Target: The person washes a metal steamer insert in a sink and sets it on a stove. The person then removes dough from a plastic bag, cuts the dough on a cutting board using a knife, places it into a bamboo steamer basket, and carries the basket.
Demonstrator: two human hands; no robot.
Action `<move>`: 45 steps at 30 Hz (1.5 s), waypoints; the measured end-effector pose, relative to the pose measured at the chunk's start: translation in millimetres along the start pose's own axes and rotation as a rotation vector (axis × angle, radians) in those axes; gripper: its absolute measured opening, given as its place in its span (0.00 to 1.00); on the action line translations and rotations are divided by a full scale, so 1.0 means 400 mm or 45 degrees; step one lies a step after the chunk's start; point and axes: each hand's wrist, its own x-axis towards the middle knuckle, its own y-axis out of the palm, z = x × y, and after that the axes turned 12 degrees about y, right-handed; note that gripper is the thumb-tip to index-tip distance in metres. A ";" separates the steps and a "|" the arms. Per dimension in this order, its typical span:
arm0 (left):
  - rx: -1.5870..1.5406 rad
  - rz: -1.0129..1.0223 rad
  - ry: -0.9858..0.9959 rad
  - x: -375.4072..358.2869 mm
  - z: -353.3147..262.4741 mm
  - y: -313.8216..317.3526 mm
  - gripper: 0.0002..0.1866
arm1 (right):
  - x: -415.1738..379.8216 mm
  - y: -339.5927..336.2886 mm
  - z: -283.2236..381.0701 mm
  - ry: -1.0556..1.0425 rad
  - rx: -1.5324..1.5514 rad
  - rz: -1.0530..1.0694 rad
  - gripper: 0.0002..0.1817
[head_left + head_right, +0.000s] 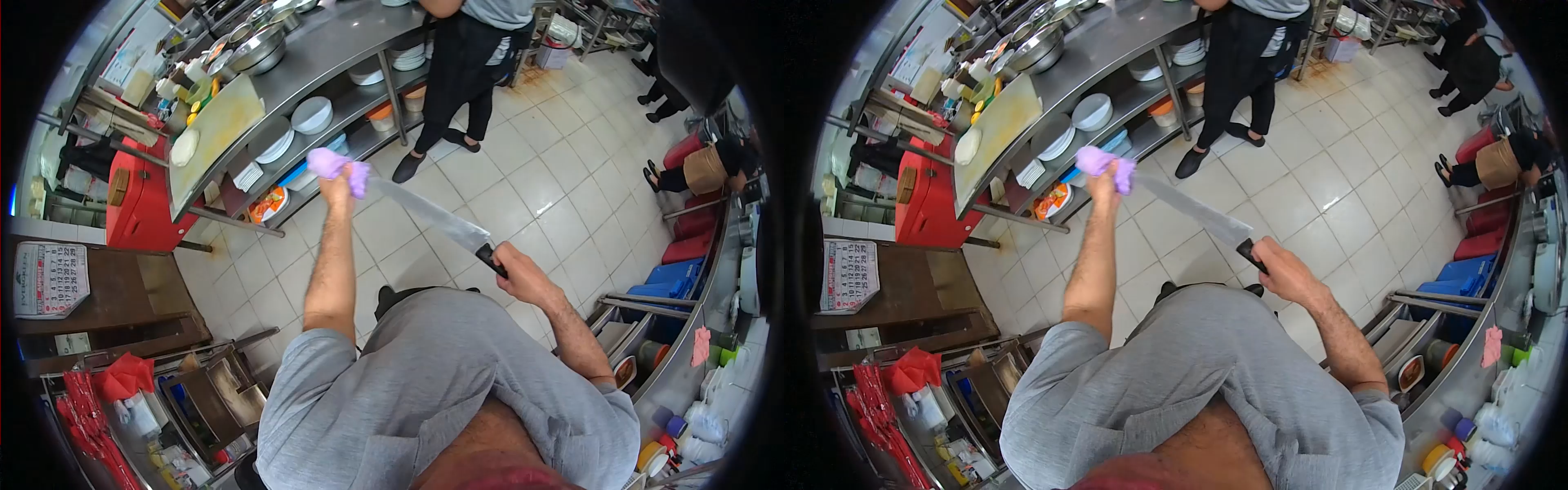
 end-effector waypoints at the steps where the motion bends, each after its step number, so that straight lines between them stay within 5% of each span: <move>1: 0.018 0.003 0.024 0.038 -0.026 -0.060 0.17 | 0.009 0.016 0.011 -0.001 0.000 0.009 0.16; 6: -0.023 0.008 0.072 0.132 -0.105 -0.273 0.17 | 0.103 0.120 0.105 0.135 -0.016 -0.129 0.16; 8: 0.135 0.206 0.032 0.146 -0.079 -0.349 0.19 | 0.150 0.176 0.154 0.162 0.022 -0.169 0.17; 12: 0.082 0.311 -0.211 0.176 -0.079 -0.357 0.17 | 0.271 0.251 0.279 0.080 0.141 -0.321 0.22; 19: -0.648 0.487 -0.450 0.354 -0.218 -0.201 0.24 | 0.503 0.255 0.406 -0.002 0.051 -0.447 0.28; 23: -0.809 0.689 -0.579 0.485 -0.086 -0.148 0.24 | 0.665 0.271 0.421 -0.081 -0.016 -0.441 0.26; 25: -0.526 0.534 -0.346 0.496 -0.096 -0.074 0.18 | 0.728 0.265 0.429 -0.191 -0.165 -0.379 0.26; 31: -0.305 0.483 -0.166 0.696 -0.040 0.022 0.17 | 0.811 0.181 0.481 -0.054 -0.124 -0.291 0.28; 39: -0.228 0.446 0.048 0.969 -0.003 0.157 0.19 | 0.787 0.157 0.551 0.168 -0.163 -0.528 0.25; 45: -0.032 0.495 -0.057 1.148 0.022 0.178 0.28 | 0.784 0.283 0.644 0.473 -0.035 -0.794 0.25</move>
